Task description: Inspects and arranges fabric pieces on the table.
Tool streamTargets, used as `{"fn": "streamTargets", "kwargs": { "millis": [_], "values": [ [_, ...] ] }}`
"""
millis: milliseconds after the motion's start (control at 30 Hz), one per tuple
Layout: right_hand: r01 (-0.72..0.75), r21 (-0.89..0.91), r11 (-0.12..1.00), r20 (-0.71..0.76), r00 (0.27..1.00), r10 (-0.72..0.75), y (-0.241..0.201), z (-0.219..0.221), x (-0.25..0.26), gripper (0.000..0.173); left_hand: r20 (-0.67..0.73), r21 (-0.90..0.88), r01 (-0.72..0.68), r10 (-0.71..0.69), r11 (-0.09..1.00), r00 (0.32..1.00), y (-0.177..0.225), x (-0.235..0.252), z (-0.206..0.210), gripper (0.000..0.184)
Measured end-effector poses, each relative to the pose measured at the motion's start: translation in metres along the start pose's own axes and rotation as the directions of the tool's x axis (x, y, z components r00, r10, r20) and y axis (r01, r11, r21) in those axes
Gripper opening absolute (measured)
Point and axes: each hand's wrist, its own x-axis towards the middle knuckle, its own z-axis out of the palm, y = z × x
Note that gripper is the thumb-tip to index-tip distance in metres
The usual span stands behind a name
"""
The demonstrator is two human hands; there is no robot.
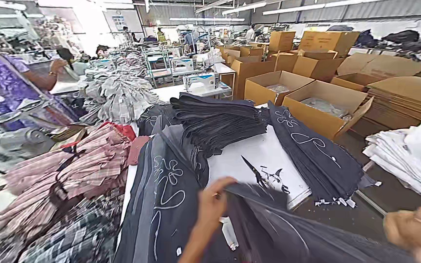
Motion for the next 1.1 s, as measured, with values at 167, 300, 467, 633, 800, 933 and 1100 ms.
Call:
{"fn": "streamTargets", "kwargs": {
  "millis": [167, 300, 467, 633, 800, 933, 1100],
  "values": [
    [-0.032, -0.55, 0.834, -0.081, 0.997, -0.016, 0.073, 0.027, 0.041, 0.047, -0.435, 0.464, -0.064, 0.29, 0.884, 0.853, 0.017, 0.003, -0.173, 0.026],
    [-0.028, -0.588, 0.808, -0.129, 0.99, -0.059, 0.17, 0.081, 0.059, 0.017, -0.378, 0.726, 0.147, 0.211, 0.672, 0.901, -0.01, -0.083, -0.244, 0.033],
    [-0.048, -0.581, 0.812, 0.027, 0.997, 0.078, 0.297, 0.158, 0.015, 0.024, -0.25, 0.786, 0.425, -0.398, 0.449, 0.883, -0.033, -0.178, -0.244, 0.04],
    [-0.312, -0.548, 0.776, 0.32, 0.779, 0.539, 0.33, 0.169, -0.039, 0.048, -0.18, 0.794, 0.544, -0.75, 0.272, 0.637, -0.044, -0.201, -0.207, 0.042],
    [-0.499, -0.609, 0.616, -0.156, 0.837, 0.524, 0.349, 0.126, -0.053, 0.035, 0.027, 0.74, 0.286, -0.452, 0.609, 0.892, -0.064, -0.169, -0.111, 0.035],
    [-0.594, -0.646, 0.478, -0.167, 0.722, 0.672, 0.361, 0.12, -0.054, 0.043, 0.293, 0.683, 0.12, -0.421, 0.72, 0.859, -0.117, -0.146, -0.022, 0.044],
    [-0.758, -0.64, 0.128, -0.197, 0.323, 0.926, 0.333, 0.11, -0.009, 0.055, 0.399, 0.64, -0.074, -0.249, 0.765, 0.882, -0.152, -0.127, 0.042, 0.034]
  ]
}}
